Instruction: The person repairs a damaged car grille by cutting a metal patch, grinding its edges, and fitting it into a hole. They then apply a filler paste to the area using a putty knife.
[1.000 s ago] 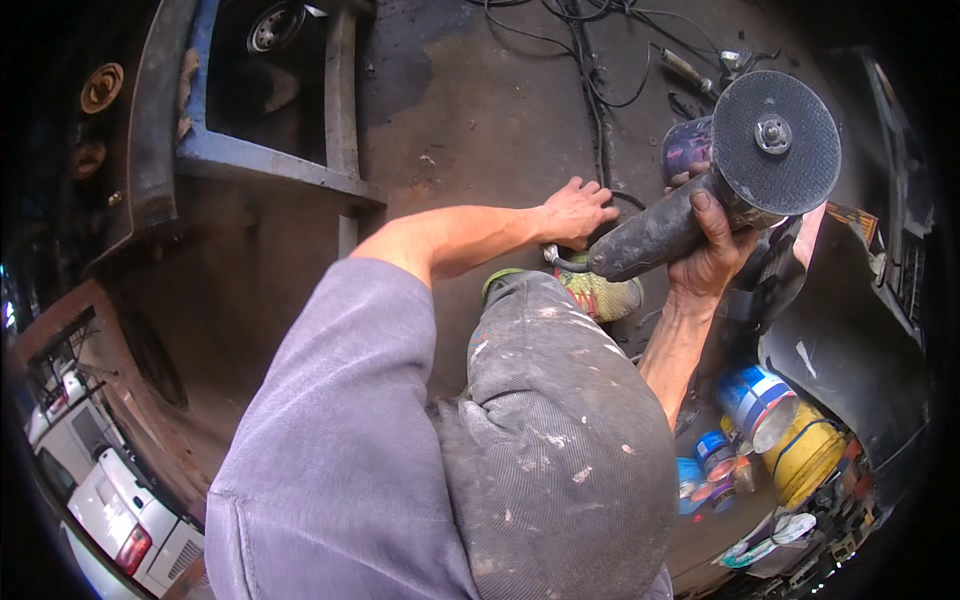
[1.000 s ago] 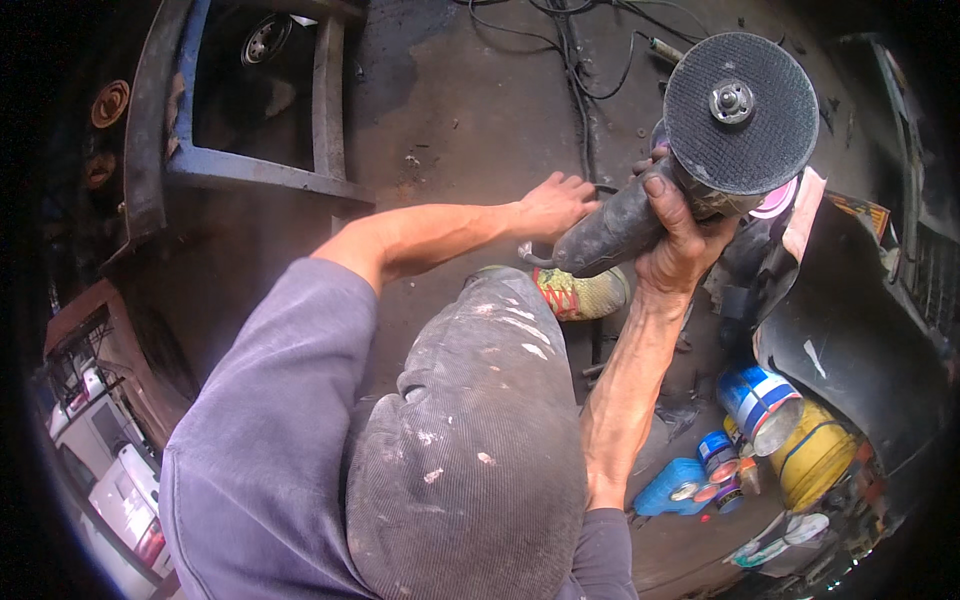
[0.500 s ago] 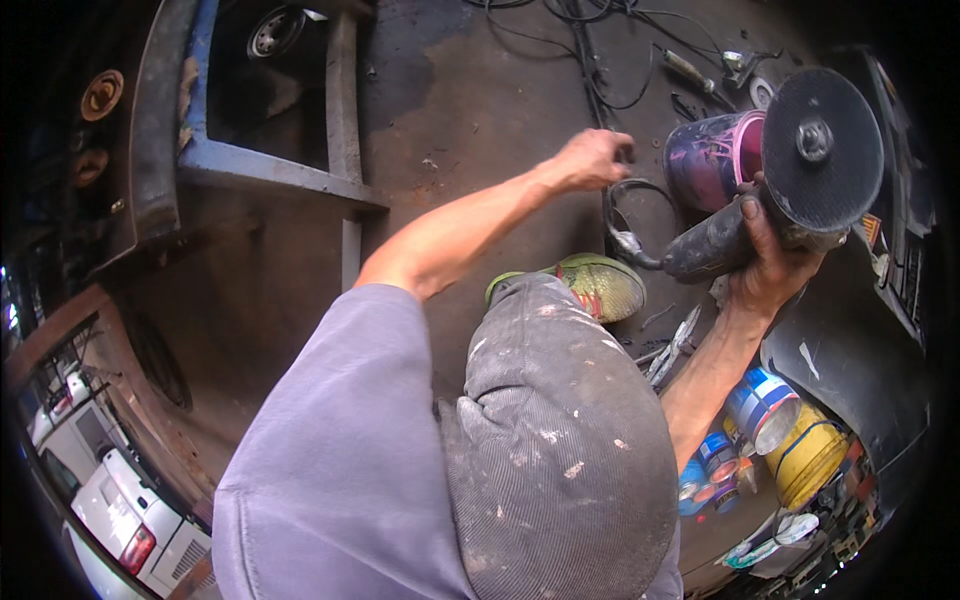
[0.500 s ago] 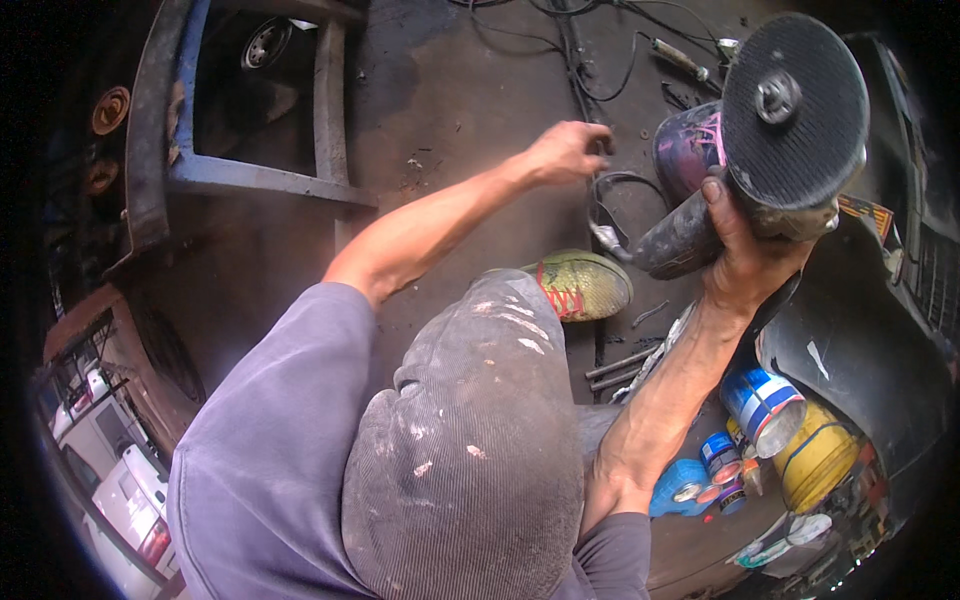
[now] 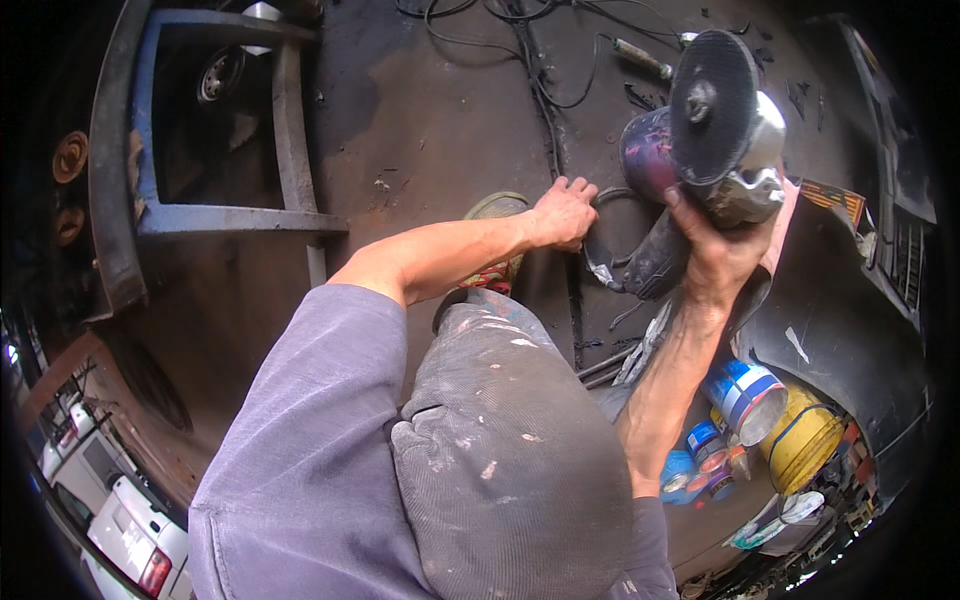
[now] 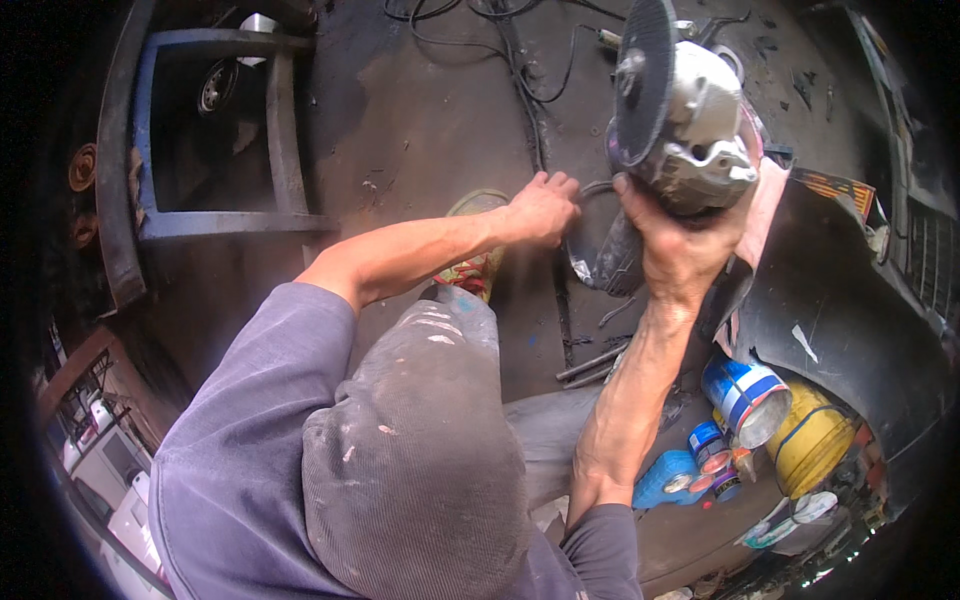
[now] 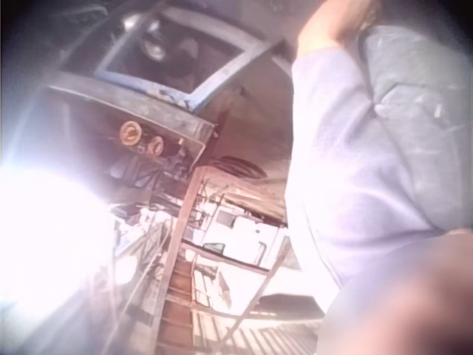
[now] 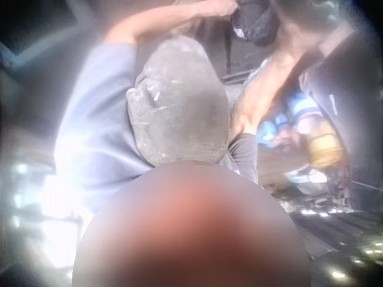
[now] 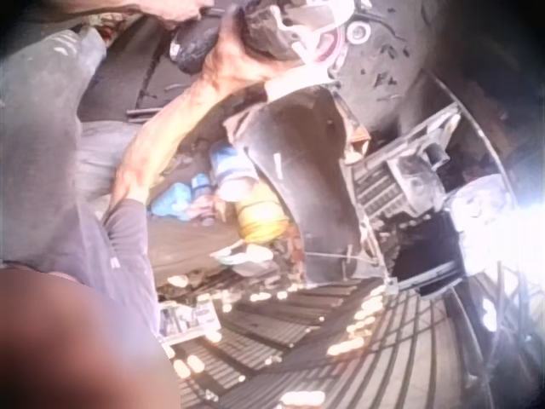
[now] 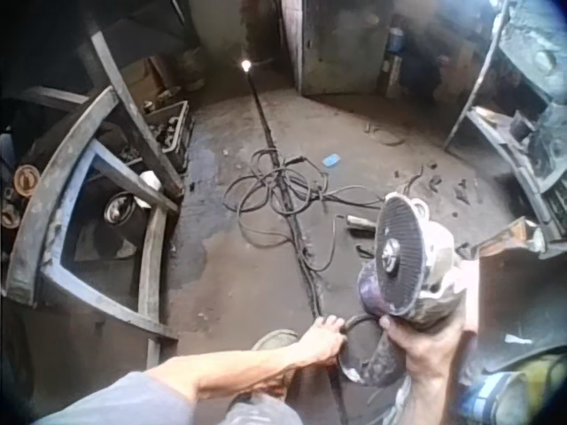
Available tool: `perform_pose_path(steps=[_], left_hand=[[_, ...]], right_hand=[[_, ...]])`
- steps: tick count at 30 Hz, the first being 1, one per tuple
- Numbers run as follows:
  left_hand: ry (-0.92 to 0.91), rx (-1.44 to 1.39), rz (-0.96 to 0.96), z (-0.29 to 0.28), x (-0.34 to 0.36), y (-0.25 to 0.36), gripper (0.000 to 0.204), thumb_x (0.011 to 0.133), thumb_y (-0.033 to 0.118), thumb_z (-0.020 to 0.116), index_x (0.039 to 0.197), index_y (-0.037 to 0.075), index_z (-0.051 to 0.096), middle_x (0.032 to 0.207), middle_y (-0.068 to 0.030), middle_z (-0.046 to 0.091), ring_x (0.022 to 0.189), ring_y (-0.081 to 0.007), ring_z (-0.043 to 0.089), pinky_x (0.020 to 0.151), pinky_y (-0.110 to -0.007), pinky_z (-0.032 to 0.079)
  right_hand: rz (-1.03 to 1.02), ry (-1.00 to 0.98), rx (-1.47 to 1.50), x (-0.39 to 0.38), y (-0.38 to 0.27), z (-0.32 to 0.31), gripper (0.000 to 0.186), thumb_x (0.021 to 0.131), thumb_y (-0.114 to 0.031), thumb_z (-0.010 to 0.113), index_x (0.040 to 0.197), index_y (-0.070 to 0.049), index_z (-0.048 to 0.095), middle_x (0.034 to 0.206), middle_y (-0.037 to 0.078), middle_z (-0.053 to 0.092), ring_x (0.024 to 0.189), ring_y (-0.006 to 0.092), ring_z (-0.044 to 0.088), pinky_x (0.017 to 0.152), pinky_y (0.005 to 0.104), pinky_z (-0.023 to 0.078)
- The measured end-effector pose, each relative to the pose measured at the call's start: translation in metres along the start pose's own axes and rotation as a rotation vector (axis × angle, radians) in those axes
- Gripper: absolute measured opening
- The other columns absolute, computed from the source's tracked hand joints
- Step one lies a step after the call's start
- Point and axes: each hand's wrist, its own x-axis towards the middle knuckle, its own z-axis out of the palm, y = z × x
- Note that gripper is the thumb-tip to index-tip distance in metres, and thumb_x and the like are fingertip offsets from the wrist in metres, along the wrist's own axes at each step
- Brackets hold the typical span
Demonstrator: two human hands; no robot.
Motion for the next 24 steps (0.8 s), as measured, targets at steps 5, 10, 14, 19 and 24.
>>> perform_pose_path(steps=[5, 10, 14, 19, 24], left_hand=[[0.015, -0.155, -0.188, 0.008, 0.012, 0.017, 0.045, 0.069, 0.037, 0.075, 0.104, 0.009, 0.077, 0.132, -0.0133, 0.050, 0.125, -0.0322, 0.044, 0.097, -0.050, 0.043], [0.366, -0.775, -0.251, 0.022, 0.009, -0.020, 0.034, 0.079, 0.033, 0.070, 0.100, 0.006, 0.073, 0.123, -0.0222, 0.060, 0.121, -0.0372, 0.054, 0.097, -0.054, 0.046], [0.308, -1.176, -0.654, -0.059, -0.045, -0.071, 0.023, 0.092, 0.017, 0.066, 0.102, -0.003, 0.066, 0.089, -0.0139, 0.072, 0.075, -0.0200, 0.070, 0.072, -0.037, 0.057], [0.492, -0.623, -0.827, -0.075, -0.128, -0.197, 0.049, 0.092, 0.023, 0.067, 0.131, -0.005, 0.059, 0.121, -0.0263, 0.068, 0.115, -0.0351, 0.066, 0.100, -0.041, 0.051], [0.654, -0.350, -0.916, -0.089, -0.144, -0.156, 0.064, 0.089, 0.043, 0.071, 0.133, -0.001, 0.058, 0.131, -0.0255, 0.061, 0.119, -0.0385, 0.061, 0.101, -0.043, 0.050]], right_hand=[[0.131, -0.025, -0.110, -0.010, 0.006, -0.003, 0.104, 0.057, 0.005, 0.088, 0.149, -0.004, 0.039, 0.131, 0.011, 0.058, 0.118, 0.0228, 0.059, 0.101, 0.0338, 0.049], [0.208, -0.054, 0.048, -0.032, 0.010, 0.008, 0.108, 0.057, 0.003, 0.088, 0.151, 0.000, 0.035, 0.132, 0.013, 0.057, 0.117, 0.0242, 0.059, 0.104, 0.0358, 0.047], [0.284, -0.121, 0.063, -0.042, 0.021, -0.004, 0.108, 0.055, 0.004, 0.087, 0.150, -0.001, 0.035, 0.131, 0.012, 0.056, 0.118, 0.0238, 0.058, 0.104, 0.0355, 0.047], [0.378, -0.212, 0.094, -0.030, 0.046, 0.023, 0.106, 0.054, 0.003, 0.087, 0.148, -0.002, 0.039, 0.129, 0.009, 0.057, 0.116, 0.0221, 0.057, 0.106, 0.0354, 0.045], [0.422, -0.180, 0.107, -0.028, 0.073, 0.054, 0.068, 0.063, -0.005, 0.083, 0.125, -0.002, 0.056, 0.102, 0.006, 0.066, 0.088, 0.0188, 0.064, 0.083, 0.0329, 0.053]])
